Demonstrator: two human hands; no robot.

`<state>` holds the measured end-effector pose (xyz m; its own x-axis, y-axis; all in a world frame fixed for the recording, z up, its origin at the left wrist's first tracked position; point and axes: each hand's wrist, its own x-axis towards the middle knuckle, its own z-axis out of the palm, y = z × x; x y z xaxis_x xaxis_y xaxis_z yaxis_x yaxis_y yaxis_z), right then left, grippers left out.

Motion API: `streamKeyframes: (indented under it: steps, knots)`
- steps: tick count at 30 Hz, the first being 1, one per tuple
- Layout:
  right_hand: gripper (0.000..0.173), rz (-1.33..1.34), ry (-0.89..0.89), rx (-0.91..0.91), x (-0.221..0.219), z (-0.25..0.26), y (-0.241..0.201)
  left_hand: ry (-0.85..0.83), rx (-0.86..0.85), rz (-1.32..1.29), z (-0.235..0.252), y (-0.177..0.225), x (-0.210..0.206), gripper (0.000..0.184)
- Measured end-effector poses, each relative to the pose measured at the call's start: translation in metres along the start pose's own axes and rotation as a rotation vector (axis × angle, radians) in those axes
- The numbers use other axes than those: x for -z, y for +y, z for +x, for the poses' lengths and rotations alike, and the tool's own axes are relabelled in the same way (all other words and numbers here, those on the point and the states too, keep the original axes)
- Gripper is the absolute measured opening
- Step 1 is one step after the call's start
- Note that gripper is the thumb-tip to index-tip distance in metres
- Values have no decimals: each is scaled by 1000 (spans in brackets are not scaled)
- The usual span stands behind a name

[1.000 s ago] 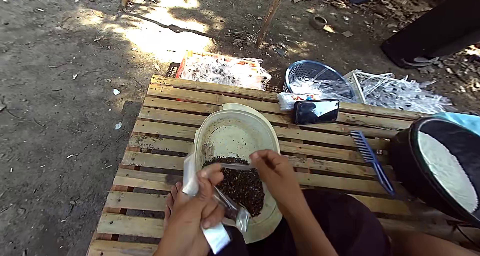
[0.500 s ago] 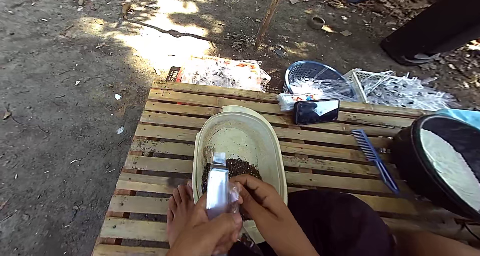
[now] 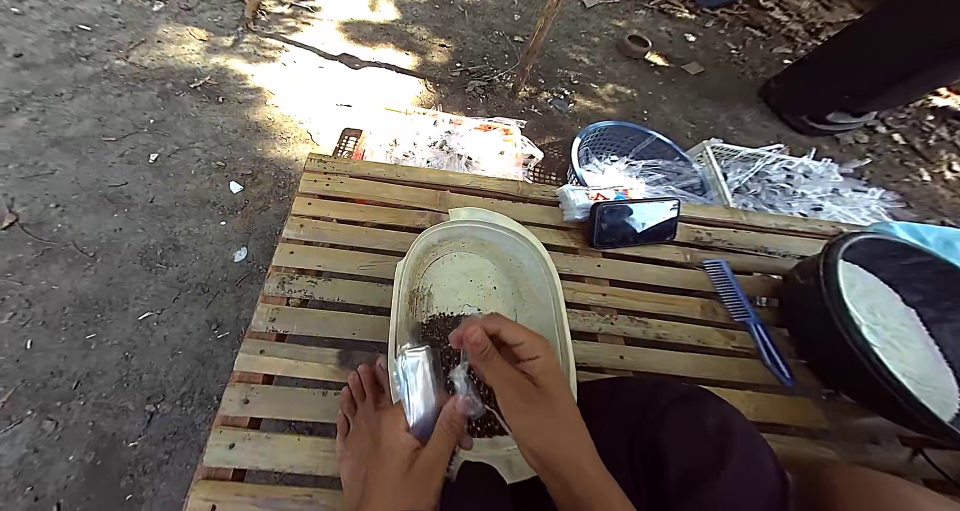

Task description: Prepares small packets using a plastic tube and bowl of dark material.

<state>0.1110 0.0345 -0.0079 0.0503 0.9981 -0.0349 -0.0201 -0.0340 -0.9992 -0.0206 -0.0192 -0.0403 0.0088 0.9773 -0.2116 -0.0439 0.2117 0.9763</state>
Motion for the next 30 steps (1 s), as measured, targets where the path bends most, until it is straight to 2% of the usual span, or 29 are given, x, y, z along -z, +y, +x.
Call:
streamKeyframes:
  steps: [5,7,9,11,12,14,16,18,19,20,22,23,24,26,30]
  knots:
    - [26,72,161,115,3,44,-45,-48,-142,245,-17,-8,11,31]
    - [26,92,194,118,-2,53,-57,-44,-206,243,-18,-10,15,35]
    - [25,87,172,99,-7,59,-64,-46,-188,178,-18,-6,14,32]
    - [26,21,101,105,-11,68,-70,-36,-37,-10,-17,-5,11,19]
    - [24,-36,70,137,-12,75,-74,-6,93,-141,-15,-7,9,16]
    - [18,-184,45,261,-9,89,-85,63,341,-336,-7,-9,8,26]
    - [14,-292,57,449,-4,104,-94,145,443,-477,0,-10,6,28]
    - [12,-339,83,540,1,115,-100,195,485,-600,5,-12,4,30]
    - [12,-362,75,516,3,117,-101,205,508,-655,6,-13,4,34]
    - [20,-395,46,450,5,117,-100,211,538,-697,7,-11,5,38]
    - [51,-465,-39,234,8,109,-91,235,593,-709,9,-3,6,39]
    - [59,-486,-79,119,9,100,-83,252,592,-678,10,2,6,39]
    - [60,-488,-119,14,10,89,-73,270,571,-637,10,7,4,38]
    - [52,-489,-187,-100,12,65,-49,304,505,-557,11,12,1,27]
    - [34,-375,-379,-193,21,30,-7,310,348,-408,12,7,-3,9]
